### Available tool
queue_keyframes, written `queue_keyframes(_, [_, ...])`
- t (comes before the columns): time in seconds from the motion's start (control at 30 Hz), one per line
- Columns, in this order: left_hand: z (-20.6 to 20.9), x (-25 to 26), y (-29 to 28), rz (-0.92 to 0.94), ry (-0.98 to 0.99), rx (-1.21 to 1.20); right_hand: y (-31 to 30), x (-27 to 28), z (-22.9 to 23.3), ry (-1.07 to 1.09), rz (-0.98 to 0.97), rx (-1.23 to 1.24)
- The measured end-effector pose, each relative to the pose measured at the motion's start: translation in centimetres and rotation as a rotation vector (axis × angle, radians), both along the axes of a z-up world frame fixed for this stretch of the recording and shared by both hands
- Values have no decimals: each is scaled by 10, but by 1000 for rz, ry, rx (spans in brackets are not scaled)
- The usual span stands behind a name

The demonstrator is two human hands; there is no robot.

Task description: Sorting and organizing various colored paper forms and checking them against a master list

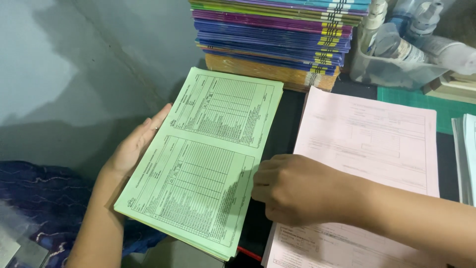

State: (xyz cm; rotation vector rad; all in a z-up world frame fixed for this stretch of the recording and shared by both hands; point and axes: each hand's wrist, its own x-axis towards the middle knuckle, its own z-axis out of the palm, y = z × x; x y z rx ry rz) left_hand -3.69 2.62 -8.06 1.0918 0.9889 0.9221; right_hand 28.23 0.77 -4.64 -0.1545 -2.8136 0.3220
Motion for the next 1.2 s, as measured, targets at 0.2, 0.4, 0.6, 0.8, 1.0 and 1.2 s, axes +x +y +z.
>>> queue_keyframes(0.2, [11, 10, -4, 68, 56, -45, -2, -4, -5, 20, -9, 11])
queue_keyframes(0.4, [4, 5, -2, 45, 80, -12, -5, -1, -4, 26, -32, 29])
queue_keyframes(0.6, [12, 12, -3, 62, 124, -26, -5, 0, -6, 46, -41, 20])
queue_keyframes(0.8, [40, 6, -12, 40, 570, 180, -10, 11, 2, 61, -71, 29])
queue_keyframes(1.0, [85, 74, -67, -152, 1062, 375, -23, 46, 10, 35, -177, 36])
queue_keyframes(1.2, [60, 123, -85, -685, 1014, 903, -45, 90, 15, -61, -401, 107])
